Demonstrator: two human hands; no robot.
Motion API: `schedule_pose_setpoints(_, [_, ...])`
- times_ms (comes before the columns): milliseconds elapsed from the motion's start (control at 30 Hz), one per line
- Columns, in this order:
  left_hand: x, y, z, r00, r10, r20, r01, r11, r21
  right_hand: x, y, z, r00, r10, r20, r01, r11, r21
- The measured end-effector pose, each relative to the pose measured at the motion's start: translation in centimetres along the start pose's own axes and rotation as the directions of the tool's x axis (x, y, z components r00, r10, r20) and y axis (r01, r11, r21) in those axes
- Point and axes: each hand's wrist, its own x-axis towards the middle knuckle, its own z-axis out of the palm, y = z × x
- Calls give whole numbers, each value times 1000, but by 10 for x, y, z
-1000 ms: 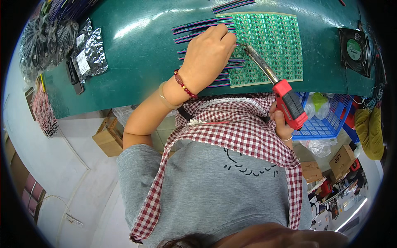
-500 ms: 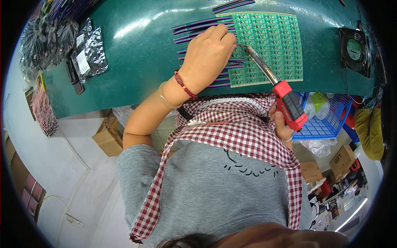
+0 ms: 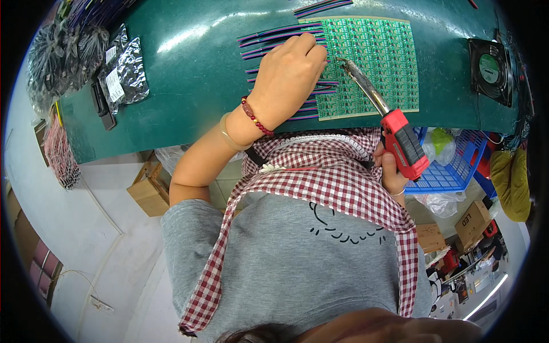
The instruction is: The person solders electronic components and wires onto green printed circuit boards using a soldering iron.
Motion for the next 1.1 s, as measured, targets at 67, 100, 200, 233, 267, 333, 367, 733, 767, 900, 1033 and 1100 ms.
schedule_pose_setpoints(67, [0,1,-1,1000,2,8,-3,999,35,-1,0,0,999,43,-3,-42,994,105])
schedule_pose_setpoints(100, [0,1,-1,1000,4,15,-5,997,71,0,0,0,999,43,-4,-43,994,105])
schedule_pose_setpoints(200, [-1,2,-2,1000,9,0,-9,996,87,2,-2,0,999,38,25,-40,996,82])
schedule_pose_setpoints(233, [-1,2,-2,1000,9,0,-9,996,88,2,-1,1,999,39,14,-40,993,108])
schedule_pose_setpoints(267, [-1,3,-3,1000,5,-4,-5,996,85,2,0,1,999,41,2,-41,990,133])
schedule_pose_setpoints(333, [-1,3,-3,1000,3,-6,-2,997,83,7,-2,9,998,-20,-58,25,996,83])
schedule_pose_setpoints(367, [-1,2,-2,1000,-1,4,0,996,87,9,-3,12,990,-85,-113,88,996,29])
schedule_pose_setpoints(733, [-11,17,-11,986,0,164,2,1000,-10,12,-8,11,984,-97,-149,109,991,72])
schedule_pose_setpoints(767, [-11,19,-13,985,-8,172,6,1000,10,12,-10,10,984,-96,-151,110,990,87])
schedule_pose_setpoints(900, [-14,26,-19,979,-55,194,80,989,-121,11,-15,6,992,-63,-107,75,991,110])
schedule_pose_setpoints(1033, [-15,21,-17,988,-101,120,131,952,-276,9,-20,7,989,-28,-142,46,991,129])
schedule_pose_setpoints(1100, [-14,15,-15,992,-113,59,123,968,-217,9,-21,7,990,2,-142,20,988,152])
